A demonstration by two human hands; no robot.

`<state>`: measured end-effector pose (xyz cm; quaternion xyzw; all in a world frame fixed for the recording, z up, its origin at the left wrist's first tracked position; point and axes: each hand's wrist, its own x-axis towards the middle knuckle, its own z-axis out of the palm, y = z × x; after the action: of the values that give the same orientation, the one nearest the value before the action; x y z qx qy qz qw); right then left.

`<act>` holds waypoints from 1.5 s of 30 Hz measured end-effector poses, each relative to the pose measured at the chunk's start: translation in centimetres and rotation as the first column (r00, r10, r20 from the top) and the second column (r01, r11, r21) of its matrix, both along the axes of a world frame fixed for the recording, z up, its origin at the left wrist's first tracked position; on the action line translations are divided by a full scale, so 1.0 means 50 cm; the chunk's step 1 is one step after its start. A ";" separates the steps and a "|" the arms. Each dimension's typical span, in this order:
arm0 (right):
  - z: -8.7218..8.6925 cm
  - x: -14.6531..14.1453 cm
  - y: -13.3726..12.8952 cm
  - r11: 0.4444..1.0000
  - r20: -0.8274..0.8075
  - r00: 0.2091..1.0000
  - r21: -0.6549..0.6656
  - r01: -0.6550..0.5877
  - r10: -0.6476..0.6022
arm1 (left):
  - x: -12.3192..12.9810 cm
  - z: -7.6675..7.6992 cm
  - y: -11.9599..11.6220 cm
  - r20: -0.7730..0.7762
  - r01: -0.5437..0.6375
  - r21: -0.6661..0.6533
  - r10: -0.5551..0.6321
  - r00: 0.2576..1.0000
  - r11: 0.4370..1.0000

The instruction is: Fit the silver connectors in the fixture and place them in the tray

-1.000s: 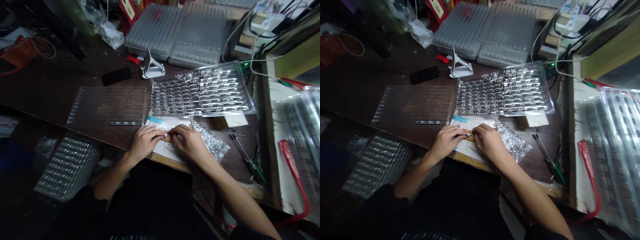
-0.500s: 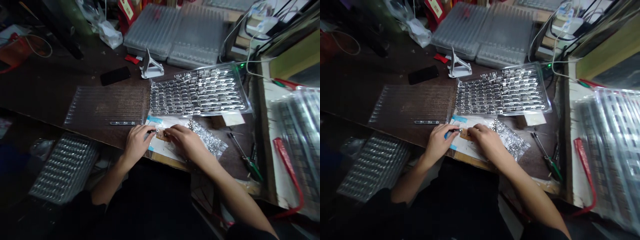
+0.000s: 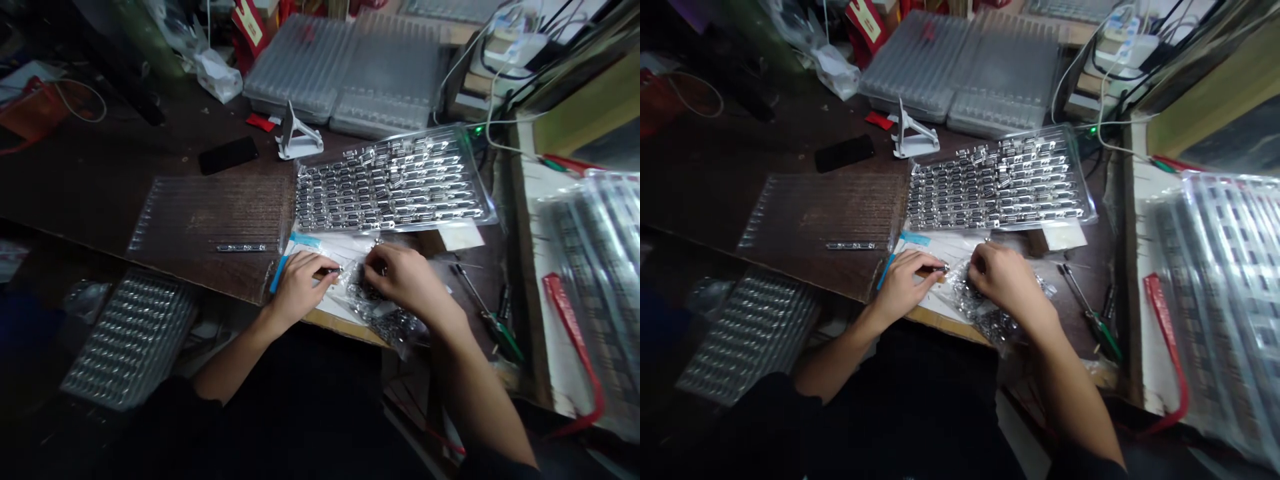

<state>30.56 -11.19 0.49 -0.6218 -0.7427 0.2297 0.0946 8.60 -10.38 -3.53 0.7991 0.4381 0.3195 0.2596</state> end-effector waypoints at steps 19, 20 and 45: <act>-0.008 -0.012 -0.004 0.992 -0.296 0.955 0.125 0.030 0.008 | -0.003 -0.004 -0.003 -0.027 -0.050 -0.069 0.048 0.998 0.996; -0.008 -0.013 -0.004 0.992 -0.298 0.955 0.125 0.031 0.007 | -0.003 -0.003 -0.003 -0.040 -0.049 -0.069 0.047 0.998 0.996; -0.021 -0.106 -0.028 0.939 0.060 0.947 0.122 -0.322 0.316 | -0.194 0.025 0.061 -0.312 -0.210 0.167 0.254 0.915 0.963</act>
<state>25.24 -12.59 -0.56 -0.4902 -0.8488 0.1804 0.0819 -1.11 -7.32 -2.29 0.7988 0.5455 0.2372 0.0900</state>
